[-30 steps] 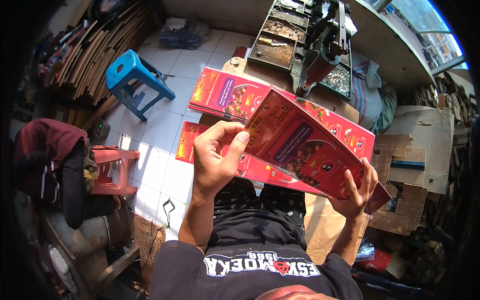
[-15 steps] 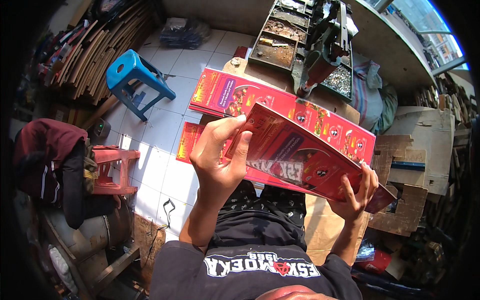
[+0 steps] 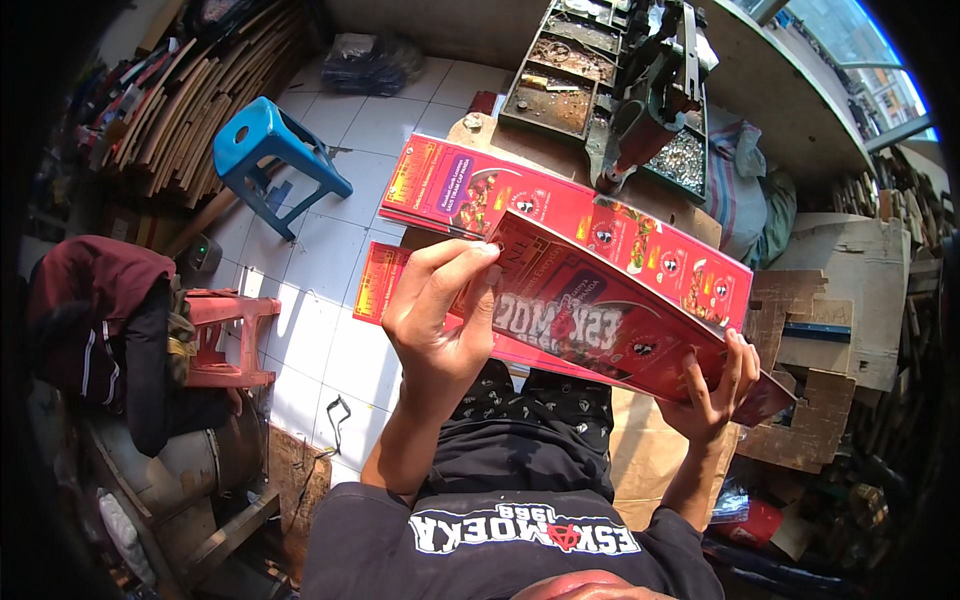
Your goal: The person aligns a grey rectangular component under a manual press machine to punch holes and then picks up and examines red packaging boxes.
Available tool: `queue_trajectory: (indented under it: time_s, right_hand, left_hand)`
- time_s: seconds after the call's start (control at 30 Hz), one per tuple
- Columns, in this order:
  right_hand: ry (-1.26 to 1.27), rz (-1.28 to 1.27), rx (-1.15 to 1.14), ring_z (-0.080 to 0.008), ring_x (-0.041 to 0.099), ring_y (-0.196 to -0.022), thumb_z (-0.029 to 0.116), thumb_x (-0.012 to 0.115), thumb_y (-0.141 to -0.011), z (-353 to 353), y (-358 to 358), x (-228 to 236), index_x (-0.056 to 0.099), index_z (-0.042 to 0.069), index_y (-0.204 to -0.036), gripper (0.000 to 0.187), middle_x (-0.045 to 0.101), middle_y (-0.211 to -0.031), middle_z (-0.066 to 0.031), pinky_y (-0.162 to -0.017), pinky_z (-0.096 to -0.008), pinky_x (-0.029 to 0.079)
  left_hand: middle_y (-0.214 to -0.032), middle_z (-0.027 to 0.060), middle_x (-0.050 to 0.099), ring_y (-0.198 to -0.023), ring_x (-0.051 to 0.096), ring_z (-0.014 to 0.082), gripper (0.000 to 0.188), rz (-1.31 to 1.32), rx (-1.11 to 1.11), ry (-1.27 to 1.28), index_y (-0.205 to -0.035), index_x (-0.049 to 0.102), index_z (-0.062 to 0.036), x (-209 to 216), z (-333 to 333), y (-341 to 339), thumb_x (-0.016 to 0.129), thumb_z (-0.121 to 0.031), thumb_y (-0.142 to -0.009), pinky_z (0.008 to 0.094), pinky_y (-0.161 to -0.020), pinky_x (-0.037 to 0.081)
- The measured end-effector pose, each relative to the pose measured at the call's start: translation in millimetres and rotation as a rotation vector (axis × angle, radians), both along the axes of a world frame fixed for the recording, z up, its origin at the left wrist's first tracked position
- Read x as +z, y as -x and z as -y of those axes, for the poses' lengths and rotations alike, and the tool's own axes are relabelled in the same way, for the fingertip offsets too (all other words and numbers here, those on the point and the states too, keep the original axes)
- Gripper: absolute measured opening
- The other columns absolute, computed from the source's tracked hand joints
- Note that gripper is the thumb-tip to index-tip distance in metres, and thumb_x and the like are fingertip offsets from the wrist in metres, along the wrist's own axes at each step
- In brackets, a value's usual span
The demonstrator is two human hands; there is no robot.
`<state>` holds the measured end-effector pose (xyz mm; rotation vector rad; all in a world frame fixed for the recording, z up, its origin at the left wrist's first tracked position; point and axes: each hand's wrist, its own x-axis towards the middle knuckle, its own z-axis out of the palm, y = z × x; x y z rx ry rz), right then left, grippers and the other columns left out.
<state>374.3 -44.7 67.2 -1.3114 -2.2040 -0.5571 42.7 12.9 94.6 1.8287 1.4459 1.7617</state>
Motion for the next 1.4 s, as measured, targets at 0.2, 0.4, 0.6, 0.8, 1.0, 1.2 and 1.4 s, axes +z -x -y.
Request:
queue_trajectory:
  time_s: [0.2,0.4,0.6,0.8,1.0,1.2,1.4]
  right_hand:
    - [-0.014,0.027,-0.01,-0.0425,0.048,-0.126,0.036,0.084,-0.069,1,-1,-1,0.065,0.027,-0.121,0.056,0.049,-0.143,-0.0235,-0.105,-0.0601,0.038]
    - [-0.065,0.087,-0.06,-0.0419,0.048,-0.127,0.029,0.079,-0.073,5,-1,-1,0.064,0.029,-0.121,0.051,0.05,-0.142,-0.0227,-0.106,-0.0605,0.036]
    - [-0.13,0.098,-0.078,-0.0428,0.048,-0.127,0.02,0.075,-0.075,8,-8,-11,0.063,0.03,-0.115,0.043,0.051,-0.14,-0.0226,-0.108,-0.0617,0.034]
    - [-0.132,0.087,-0.08,-0.0431,0.048,-0.127,0.018,0.074,-0.075,9,-7,-9,0.062,0.028,-0.114,0.043,0.051,-0.14,-0.0229,-0.108,-0.0622,0.034]
    - [-0.133,0.064,-0.076,-0.043,0.048,-0.128,0.018,0.075,-0.073,9,-6,-10,0.062,0.029,-0.116,0.046,0.051,-0.14,-0.0231,-0.109,-0.0622,0.034]
    - [-0.137,0.074,-0.066,-0.0434,0.048,-0.128,0.019,0.075,-0.073,8,-8,-9,0.06,0.029,-0.12,0.05,0.049,-0.142,-0.024,-0.109,-0.0623,0.034]
    - [-0.139,0.082,-0.071,-0.0435,0.047,-0.128,0.02,0.074,-0.074,8,-7,-8,0.057,0.03,-0.125,0.054,0.048,-0.142,-0.0247,-0.108,-0.0628,0.034]
  left_hand:
    - [-0.102,0.0125,0.067,-0.086,0.068,0.0214,0.031,0.007,0.009,0.017,-0.108,0.071,-0.0031,2,1,-1,0.071,0.012,-0.081,0.0289,-0.069,0.056]
    - [-0.102,0.0139,0.068,-0.089,0.068,0.021,0.029,0.032,0.036,0.022,-0.105,0.07,0.0,-1,5,-5,0.069,0.015,-0.08,0.0285,-0.078,0.055]
    - [-0.103,0.0127,0.067,-0.091,0.067,0.0186,0.029,0.088,0.025,0.021,-0.104,0.07,0.001,-2,9,-7,0.066,0.019,-0.081,0.0282,-0.079,0.056]
    - [-0.103,0.0115,0.066,-0.092,0.066,0.0178,0.028,0.146,-0.016,0.042,-0.102,0.069,0.0008,-1,10,-8,0.066,0.02,-0.081,0.0273,-0.08,0.055]
    - [-0.104,0.013,0.066,-0.087,0.067,0.0226,0.031,0.081,-0.012,-0.022,-0.102,0.071,-0.0025,0,9,-7,0.069,0.017,-0.078,0.0285,-0.069,0.055]
    - [-0.105,0.0136,0.065,-0.093,0.065,0.0186,0.028,0.201,-0.014,-0.011,-0.103,0.068,-0.0002,-1,12,-15,0.067,0.019,-0.082,0.0263,-0.079,0.055]
    - [-0.105,0.0139,0.066,-0.092,0.066,0.0207,0.032,0.082,0.01,-0.028,-0.104,0.07,-0.002,-1,12,-11,0.068,0.018,-0.08,0.028,-0.077,0.055]
